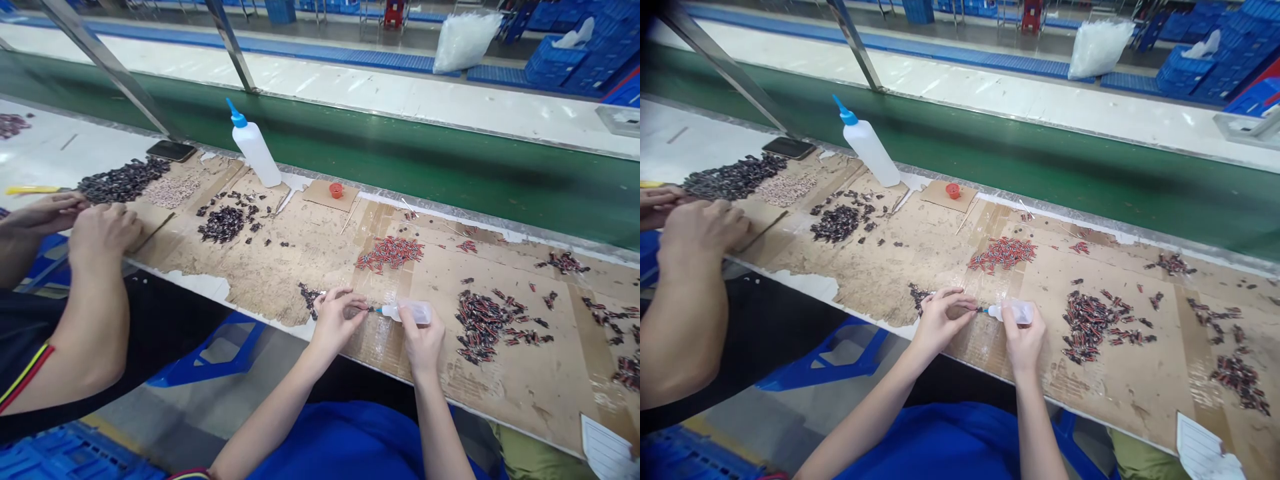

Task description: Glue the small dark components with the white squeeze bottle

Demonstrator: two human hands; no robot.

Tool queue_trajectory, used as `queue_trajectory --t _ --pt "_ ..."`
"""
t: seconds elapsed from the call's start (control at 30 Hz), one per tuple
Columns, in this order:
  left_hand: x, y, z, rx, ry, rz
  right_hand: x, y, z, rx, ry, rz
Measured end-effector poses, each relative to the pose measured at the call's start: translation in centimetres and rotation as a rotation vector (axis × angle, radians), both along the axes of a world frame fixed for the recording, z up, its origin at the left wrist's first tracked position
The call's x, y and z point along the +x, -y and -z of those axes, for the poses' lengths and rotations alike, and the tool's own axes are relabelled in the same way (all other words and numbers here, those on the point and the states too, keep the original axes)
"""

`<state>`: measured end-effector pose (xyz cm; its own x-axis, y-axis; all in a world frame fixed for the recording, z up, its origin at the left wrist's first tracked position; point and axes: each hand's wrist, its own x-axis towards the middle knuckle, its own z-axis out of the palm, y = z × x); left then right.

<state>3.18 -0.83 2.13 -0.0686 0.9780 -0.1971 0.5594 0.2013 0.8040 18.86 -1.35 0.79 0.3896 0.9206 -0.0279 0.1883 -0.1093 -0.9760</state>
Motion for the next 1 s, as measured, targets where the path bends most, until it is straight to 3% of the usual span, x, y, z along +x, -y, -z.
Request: queue_trajectory --t 0.37,0.67,1.0 --pt "0.0 -0.1 -0.1 -0.015 -0.025 0.001 0.1 -0.1 -0.4 0.008 0.019 0.069" --pt "0.1 -0.1 -0.2 -0.012 -0.034 -0.009 -0.1 -0.1 -0.3 0.0 0.011 0.001" --pt "0.0 -0.1 0.5 0.005 -0.029 0.005 1.3 -0.2 0.3 0.024 -0.048 0.193"
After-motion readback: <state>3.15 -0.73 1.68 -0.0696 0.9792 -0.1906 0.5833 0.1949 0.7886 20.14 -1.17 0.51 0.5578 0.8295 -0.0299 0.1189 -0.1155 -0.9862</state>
